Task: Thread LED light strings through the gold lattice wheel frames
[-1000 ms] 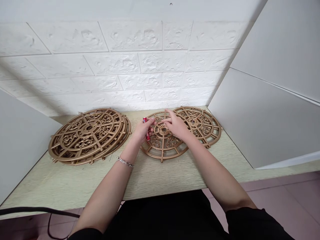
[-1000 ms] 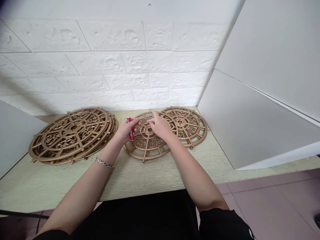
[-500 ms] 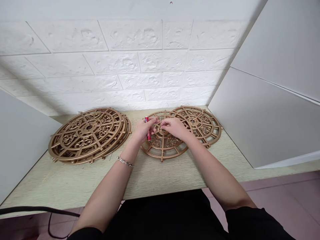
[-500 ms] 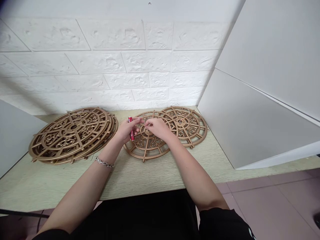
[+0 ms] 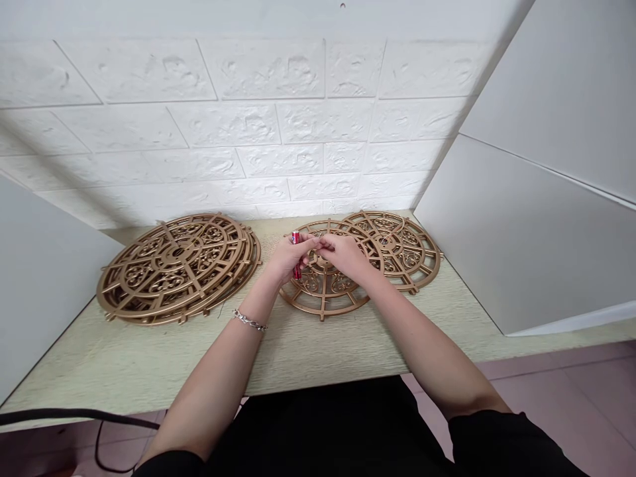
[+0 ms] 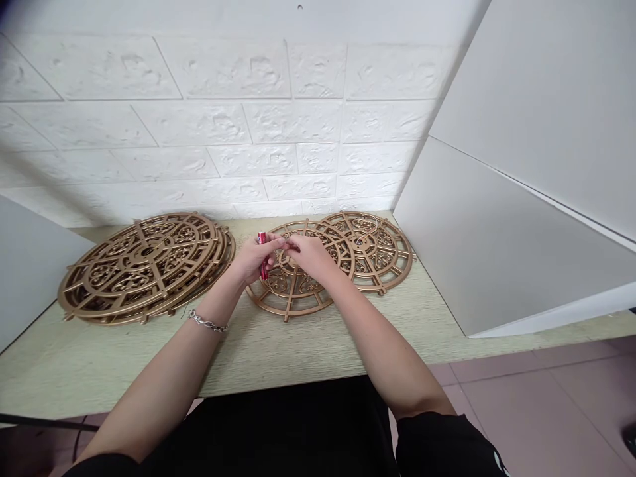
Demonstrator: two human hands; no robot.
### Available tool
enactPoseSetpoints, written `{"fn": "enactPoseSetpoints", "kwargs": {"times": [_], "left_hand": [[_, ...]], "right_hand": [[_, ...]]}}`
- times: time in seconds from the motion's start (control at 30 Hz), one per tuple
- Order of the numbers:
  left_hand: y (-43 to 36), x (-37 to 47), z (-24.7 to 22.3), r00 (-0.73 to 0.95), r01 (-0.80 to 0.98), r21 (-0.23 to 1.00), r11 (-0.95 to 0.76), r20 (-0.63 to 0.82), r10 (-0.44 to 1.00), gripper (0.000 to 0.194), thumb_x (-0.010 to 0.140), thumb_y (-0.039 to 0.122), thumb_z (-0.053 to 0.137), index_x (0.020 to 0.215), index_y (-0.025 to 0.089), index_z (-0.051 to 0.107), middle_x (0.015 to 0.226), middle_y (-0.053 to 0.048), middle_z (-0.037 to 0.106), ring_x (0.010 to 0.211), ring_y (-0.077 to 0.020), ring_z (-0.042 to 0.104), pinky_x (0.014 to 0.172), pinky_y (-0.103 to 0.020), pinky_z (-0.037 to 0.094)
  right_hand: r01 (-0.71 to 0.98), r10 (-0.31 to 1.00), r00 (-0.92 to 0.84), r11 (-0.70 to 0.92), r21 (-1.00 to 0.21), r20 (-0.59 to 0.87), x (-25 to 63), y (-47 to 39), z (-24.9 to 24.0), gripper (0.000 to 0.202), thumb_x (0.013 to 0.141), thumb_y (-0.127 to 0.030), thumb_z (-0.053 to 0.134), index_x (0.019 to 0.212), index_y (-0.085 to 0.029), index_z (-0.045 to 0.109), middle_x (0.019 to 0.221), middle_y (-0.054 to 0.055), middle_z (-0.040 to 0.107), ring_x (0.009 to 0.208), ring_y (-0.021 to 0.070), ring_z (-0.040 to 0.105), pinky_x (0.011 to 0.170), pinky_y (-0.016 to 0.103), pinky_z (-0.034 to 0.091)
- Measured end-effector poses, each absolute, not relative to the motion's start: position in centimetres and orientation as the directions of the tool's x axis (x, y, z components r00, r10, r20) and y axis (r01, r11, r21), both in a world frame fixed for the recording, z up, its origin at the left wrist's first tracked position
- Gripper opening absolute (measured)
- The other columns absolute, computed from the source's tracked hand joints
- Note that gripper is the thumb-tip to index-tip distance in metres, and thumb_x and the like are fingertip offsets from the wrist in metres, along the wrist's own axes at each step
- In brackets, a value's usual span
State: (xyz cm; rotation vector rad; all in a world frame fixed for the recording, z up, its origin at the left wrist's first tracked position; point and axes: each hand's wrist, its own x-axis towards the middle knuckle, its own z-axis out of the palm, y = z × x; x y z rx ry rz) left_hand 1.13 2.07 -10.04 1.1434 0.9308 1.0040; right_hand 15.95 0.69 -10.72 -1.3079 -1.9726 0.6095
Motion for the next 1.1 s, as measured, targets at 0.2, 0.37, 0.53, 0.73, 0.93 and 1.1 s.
{"fn": "enactPoseSetpoints", "kwargs": {"times": [0.2, 0.37, 0.53, 0.73, 0.93, 1.1], "left_hand": [[2.06, 0.96, -10.04, 0.263, -0.080, 0.987, 0.139, -0.114, 0.958, 0.027, 0.065, 0.028, 0.071, 0.087, 0.013, 0.066, 0.048, 0.003, 0.054, 0.034, -0.0040, 0.041, 0.032, -0.015, 0.029], [2.34, 1.05, -10.53, 0.234, 0.005, 0.992, 0.125, -0.123, 0.965, 0.026, 0.071, 0.024, 0.067, 0.094, 0.012, 0.065, 0.052, 0.002, 0.058, 0.037, -0.0059, 0.046, 0.035, -0.016, 0.033], [2.22, 1.28, -10.57, 0.242, 0.023, 0.993, 0.118, -0.120, 0.963, 0.021, 0.074, 0.023, 0.062, 0.092, 0.012, 0.064, 0.058, 0.001, 0.059, 0.034, -0.0044, 0.042, 0.033, -0.017, 0.031], [1.97, 1.44, -10.44, 0.249, 0.052, 0.988, 0.144, -0.152, 0.956, 0.019, 0.077, 0.024, 0.059, 0.092, 0.012, 0.062, 0.040, 0.007, 0.043, 0.031, -0.0043, 0.033, 0.032, -0.016, 0.025], [2.11, 1.31, -10.76, 0.254, 0.077, 0.991, 0.114, -0.130, 0.958, 0.018, 0.074, 0.030, 0.063, 0.079, 0.013, 0.062, 0.035, 0.007, 0.040, 0.030, -0.0049, 0.032, 0.032, -0.017, 0.024], [2.36, 1.16, -10.92, 0.242, 0.068, 0.989, 0.129, -0.142, 0.960, 0.018, 0.072, 0.031, 0.065, 0.071, 0.014, 0.059, 0.035, 0.006, 0.040, 0.030, -0.0052, 0.033, 0.033, -0.017, 0.024]], "right_hand": [[0.476, 0.938, -0.209, 0.344, -0.809, 0.276, 16.29, 0.93, -10.69, 0.011, 0.080, -0.025, 0.055, 0.089, -0.018, 0.054, 0.085, 0.003, 0.064, 0.078, 0.0148, 0.059, 0.071, 0.028, 0.044], [0.452, 0.951, -0.151, 0.309, -0.837, 0.270, 16.63, 1.20, -10.46, 0.018, 0.086, -0.017, 0.034, 0.090, -0.017, 0.052, 0.081, 0.003, 0.062, 0.076, 0.0150, 0.060, 0.071, 0.029, 0.046], [0.404, 0.960, -0.177, 0.270, -0.874, 0.215, 16.62, 1.22, -10.41, 0.031, 0.086, -0.013, 0.031, 0.111, -0.016, 0.049, 0.082, 0.003, 0.060, 0.073, 0.0137, 0.061, 0.073, 0.031, 0.046], [0.382, 0.941, -0.269, 0.301, -0.874, 0.206, 16.55, 0.82, -10.39, 0.066, 0.082, -0.013, 0.040, 0.143, -0.019, 0.014, 0.072, -0.002, 0.061, 0.066, 0.0127, 0.057, 0.072, 0.029, 0.044], [0.391, 0.929, -0.322, 0.307, -0.868, 0.183, 16.34, 0.69, -10.91, 0.082, 0.080, -0.015, 0.048, 0.144, -0.023, -0.002, 0.066, -0.005, 0.060, 0.059, 0.0111, 0.052, 0.063, 0.025, 0.040], [0.439, 0.933, -0.306, 0.313, -0.842, 0.187, 16.31, 0.59, -10.38, 0.079, 0.081, -0.019, 0.050, 0.145, -0.020, 0.003, 0.066, -0.005, 0.059, 0.057, 0.0111, 0.050, 0.061, 0.025, 0.039]]}}
